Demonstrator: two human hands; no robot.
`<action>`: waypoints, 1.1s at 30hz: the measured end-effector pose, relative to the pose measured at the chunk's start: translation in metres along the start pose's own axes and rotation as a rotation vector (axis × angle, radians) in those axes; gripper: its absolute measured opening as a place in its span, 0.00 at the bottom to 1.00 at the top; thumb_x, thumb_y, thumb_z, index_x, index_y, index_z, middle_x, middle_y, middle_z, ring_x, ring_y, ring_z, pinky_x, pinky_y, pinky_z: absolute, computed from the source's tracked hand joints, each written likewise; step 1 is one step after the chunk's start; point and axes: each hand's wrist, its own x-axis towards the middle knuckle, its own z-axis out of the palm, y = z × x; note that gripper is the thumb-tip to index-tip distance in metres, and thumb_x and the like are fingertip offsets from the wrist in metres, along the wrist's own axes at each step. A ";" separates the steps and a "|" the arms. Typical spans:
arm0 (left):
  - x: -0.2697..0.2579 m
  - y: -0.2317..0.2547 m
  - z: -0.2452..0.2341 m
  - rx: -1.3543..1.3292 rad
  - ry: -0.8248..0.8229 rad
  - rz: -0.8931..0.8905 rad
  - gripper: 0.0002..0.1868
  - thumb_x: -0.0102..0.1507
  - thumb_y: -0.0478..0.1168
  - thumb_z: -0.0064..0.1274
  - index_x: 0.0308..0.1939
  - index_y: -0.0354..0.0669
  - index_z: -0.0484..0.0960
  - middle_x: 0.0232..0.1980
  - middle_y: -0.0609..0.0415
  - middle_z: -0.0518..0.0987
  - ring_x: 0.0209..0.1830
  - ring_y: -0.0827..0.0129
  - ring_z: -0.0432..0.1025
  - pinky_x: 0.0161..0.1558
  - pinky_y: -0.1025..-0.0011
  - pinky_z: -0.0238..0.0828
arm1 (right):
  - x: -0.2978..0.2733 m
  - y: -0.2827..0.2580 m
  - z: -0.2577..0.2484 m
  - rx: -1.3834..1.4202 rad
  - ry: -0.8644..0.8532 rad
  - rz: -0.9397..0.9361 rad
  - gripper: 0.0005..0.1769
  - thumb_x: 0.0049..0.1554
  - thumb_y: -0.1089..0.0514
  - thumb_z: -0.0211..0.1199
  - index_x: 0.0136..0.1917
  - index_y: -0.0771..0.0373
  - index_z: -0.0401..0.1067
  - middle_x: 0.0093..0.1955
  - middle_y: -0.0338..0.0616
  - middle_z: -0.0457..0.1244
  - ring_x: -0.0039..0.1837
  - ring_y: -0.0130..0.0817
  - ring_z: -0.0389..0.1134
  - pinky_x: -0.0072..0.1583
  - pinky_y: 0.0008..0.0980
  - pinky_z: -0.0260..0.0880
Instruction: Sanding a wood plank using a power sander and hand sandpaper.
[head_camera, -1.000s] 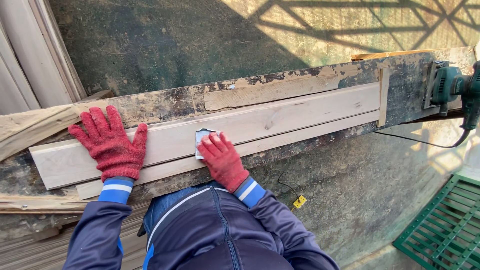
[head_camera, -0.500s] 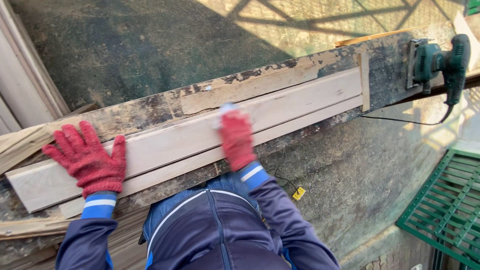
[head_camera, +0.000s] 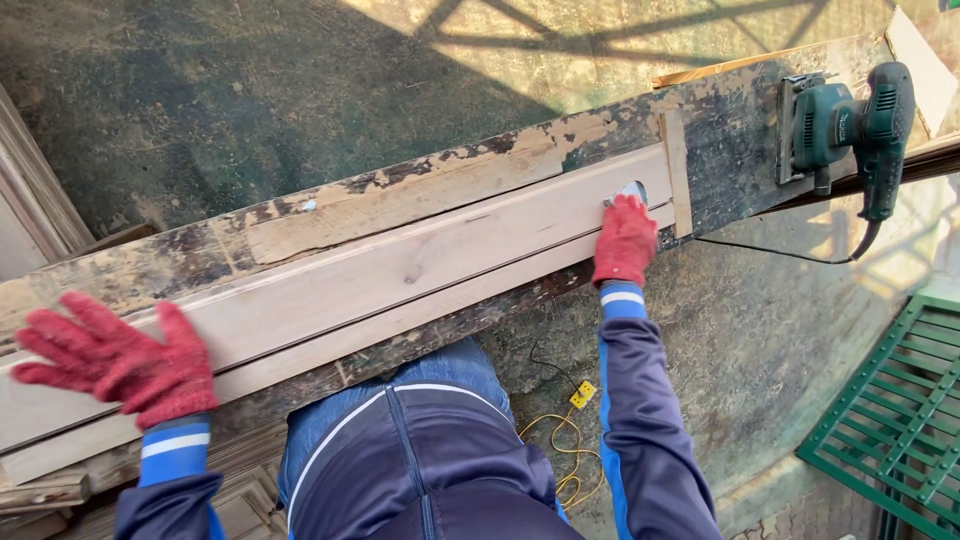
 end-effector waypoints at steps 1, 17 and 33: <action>-0.004 0.018 0.012 0.069 -0.010 -0.049 0.57 0.91 0.52 0.74 0.89 0.52 0.30 0.87 0.41 0.24 0.89 0.42 0.21 0.83 0.31 0.14 | 0.006 -0.003 -0.007 -0.304 -0.040 -0.056 0.14 0.67 0.52 0.57 0.63 0.56 0.70 0.53 0.39 0.64 0.46 0.28 0.67 0.48 0.27 0.74; -0.025 0.197 0.049 -0.037 0.036 0.241 0.47 0.81 0.63 0.49 0.88 0.42 0.41 0.85 0.38 0.30 0.85 0.39 0.24 0.76 0.27 0.13 | 0.064 0.054 0.022 0.237 0.239 -0.203 0.18 0.69 0.46 0.55 0.67 0.56 0.68 0.64 0.42 0.64 0.57 0.39 0.70 0.66 0.54 0.71; -0.031 0.209 0.035 -0.138 0.039 0.267 0.44 0.79 0.56 0.48 0.87 0.33 0.47 0.84 0.30 0.35 0.83 0.32 0.28 0.72 0.24 0.14 | 0.011 0.071 0.043 0.482 0.196 -0.343 0.21 0.61 0.54 0.63 0.68 0.51 0.72 0.75 0.39 0.61 0.77 0.42 0.58 0.79 0.54 0.46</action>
